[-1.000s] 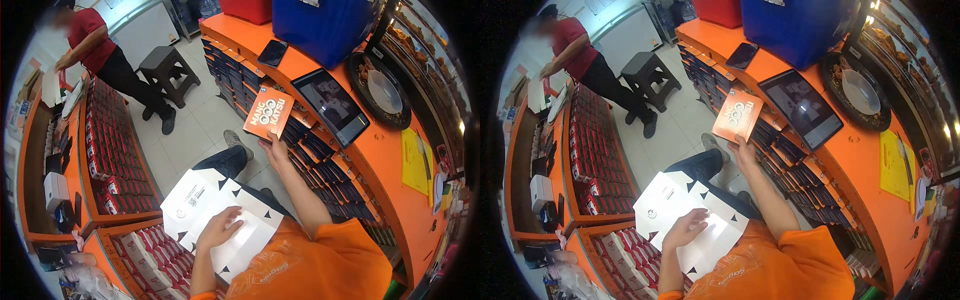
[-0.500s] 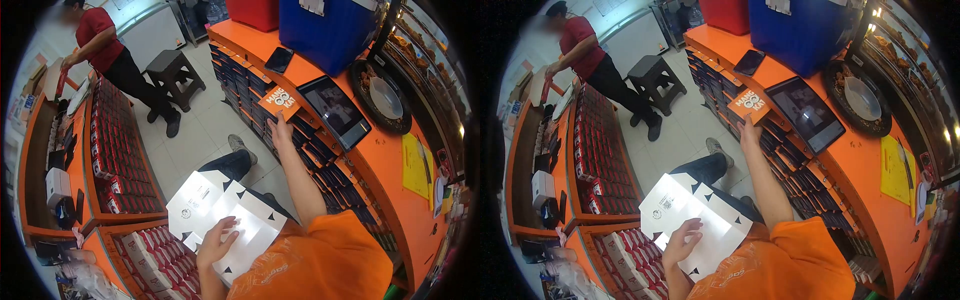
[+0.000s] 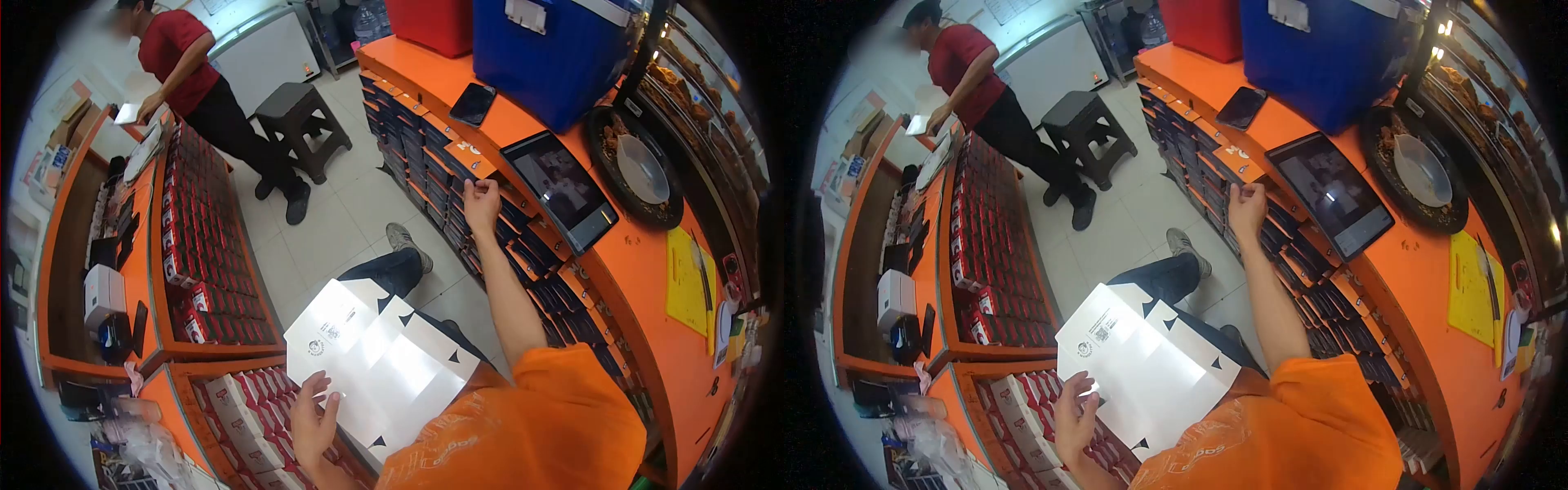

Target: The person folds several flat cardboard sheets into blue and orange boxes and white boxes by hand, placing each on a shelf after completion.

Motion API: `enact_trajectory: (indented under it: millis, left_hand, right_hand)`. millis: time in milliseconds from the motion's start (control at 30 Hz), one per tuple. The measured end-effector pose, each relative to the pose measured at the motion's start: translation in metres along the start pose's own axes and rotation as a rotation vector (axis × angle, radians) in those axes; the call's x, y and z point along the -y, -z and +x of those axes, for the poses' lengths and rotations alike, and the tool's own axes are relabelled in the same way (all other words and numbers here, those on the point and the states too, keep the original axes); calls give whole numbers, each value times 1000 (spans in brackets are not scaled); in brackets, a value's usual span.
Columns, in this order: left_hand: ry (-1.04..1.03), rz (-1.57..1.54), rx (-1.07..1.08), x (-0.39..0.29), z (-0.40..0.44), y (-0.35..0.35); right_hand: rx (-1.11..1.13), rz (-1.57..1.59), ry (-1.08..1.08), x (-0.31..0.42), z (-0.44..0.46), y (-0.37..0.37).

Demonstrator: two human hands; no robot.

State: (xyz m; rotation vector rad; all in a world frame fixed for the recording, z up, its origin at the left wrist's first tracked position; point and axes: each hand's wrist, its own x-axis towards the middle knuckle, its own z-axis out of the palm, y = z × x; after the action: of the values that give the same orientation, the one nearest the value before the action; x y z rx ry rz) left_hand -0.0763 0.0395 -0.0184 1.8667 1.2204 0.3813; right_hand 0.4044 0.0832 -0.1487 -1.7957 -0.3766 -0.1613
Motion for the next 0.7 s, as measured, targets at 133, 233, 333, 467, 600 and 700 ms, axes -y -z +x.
enact_trajectory:
  millis: [133,233,333,467,600,700]
  left_hand:
    - [75,-236,211,-7,3,-29]
    - [173,-466,435,7,6,-75]
    - [173,-556,383,-10,1,-102]
    - [97,-741,128,-22,1,-104]
    - [288,-915,-60,-20,7,-82]
    - [117,-939,-419,-23,20,-72]
  right_hand:
    - [1114,226,-247,16,-88,43]
    - [1758,178,-97,40,-160,84]
    - [1884,249,-219,65,-199,97]
    - [1917,446,31,100,-205,115]
    - [1934,534,152,134,-189,123]
    - [1745,688,-58,154,-197,129]
